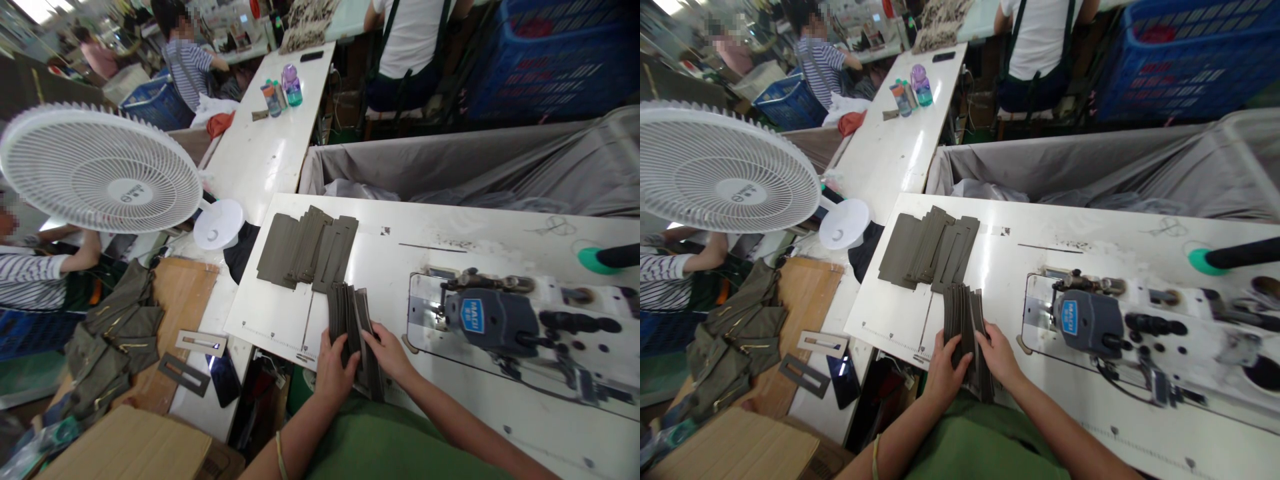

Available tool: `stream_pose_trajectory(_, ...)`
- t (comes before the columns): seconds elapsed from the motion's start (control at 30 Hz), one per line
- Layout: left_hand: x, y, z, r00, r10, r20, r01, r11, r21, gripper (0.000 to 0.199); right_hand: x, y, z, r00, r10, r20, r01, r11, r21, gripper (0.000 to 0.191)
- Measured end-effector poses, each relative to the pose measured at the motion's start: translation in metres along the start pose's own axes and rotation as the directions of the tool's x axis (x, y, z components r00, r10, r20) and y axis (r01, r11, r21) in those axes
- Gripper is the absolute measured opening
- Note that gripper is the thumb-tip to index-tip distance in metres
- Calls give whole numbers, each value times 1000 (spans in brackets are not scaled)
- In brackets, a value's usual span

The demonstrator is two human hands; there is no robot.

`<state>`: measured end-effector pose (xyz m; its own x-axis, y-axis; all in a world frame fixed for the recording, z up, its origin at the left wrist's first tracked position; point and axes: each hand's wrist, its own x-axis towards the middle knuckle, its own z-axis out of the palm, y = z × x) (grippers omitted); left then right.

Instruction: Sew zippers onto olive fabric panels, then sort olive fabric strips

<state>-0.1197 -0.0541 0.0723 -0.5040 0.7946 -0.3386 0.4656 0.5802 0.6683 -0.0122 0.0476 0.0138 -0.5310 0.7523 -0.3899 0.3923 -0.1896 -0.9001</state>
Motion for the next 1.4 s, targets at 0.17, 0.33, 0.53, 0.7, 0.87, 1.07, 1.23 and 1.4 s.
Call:
stream_pose_trajectory(0.17, 1, -4, -1, 999, 34, 5, -34, 999, -6, 55, -1, 0, 0, 1000, 10, 6, -10, 1000, -3, 36)
stream_pose_trajectory(0.33, 2, -5, 0, 999, 47, 21, -47, 999, 7, 46, 0, 2, -3, 999, 31, 34, -31, 1000, 2, 34)
stream_pose_trajectory(0.53, 1, 2, 1, 1000, -3, -2, 3, 1000, 27, 44, 0, 2, -2, 998, 43, 40, -43, 999, 4, 32)
stream_pose_trajectory(0.7, 1, 5, 4, 999, -31, -25, 32, 998, 59, 43, -1, -1, -1, 999, 42, 22, -42, 999, -7, 31)
stream_pose_trajectory(0.87, 1, 4, 4, 1000, -7, -22, 8, 998, 65, 39, -2, -3, 0, 999, 51, 13, -51, 999, -7, 30)
stream_pose_trajectory(1.07, 1, 3, 4, 1000, 11, -22, -10, 998, 58, 59, -2, -2, 0, 998, 55, 29, -56, 998, 21, 32)
stream_pose_trajectory(1.23, 1, 1, 4, 998, 56, 11, -56, 996, 76, 62, -2, 1, -2, 996, 59, 69, -62, 997, 49, 34)
stream_pose_trajectory(1.4, 1, 4, 4, 999, 34, 5, -34, 994, 102, 47, -1, 1, -5, 994, 56, 92, -62, 996, 59, 34)
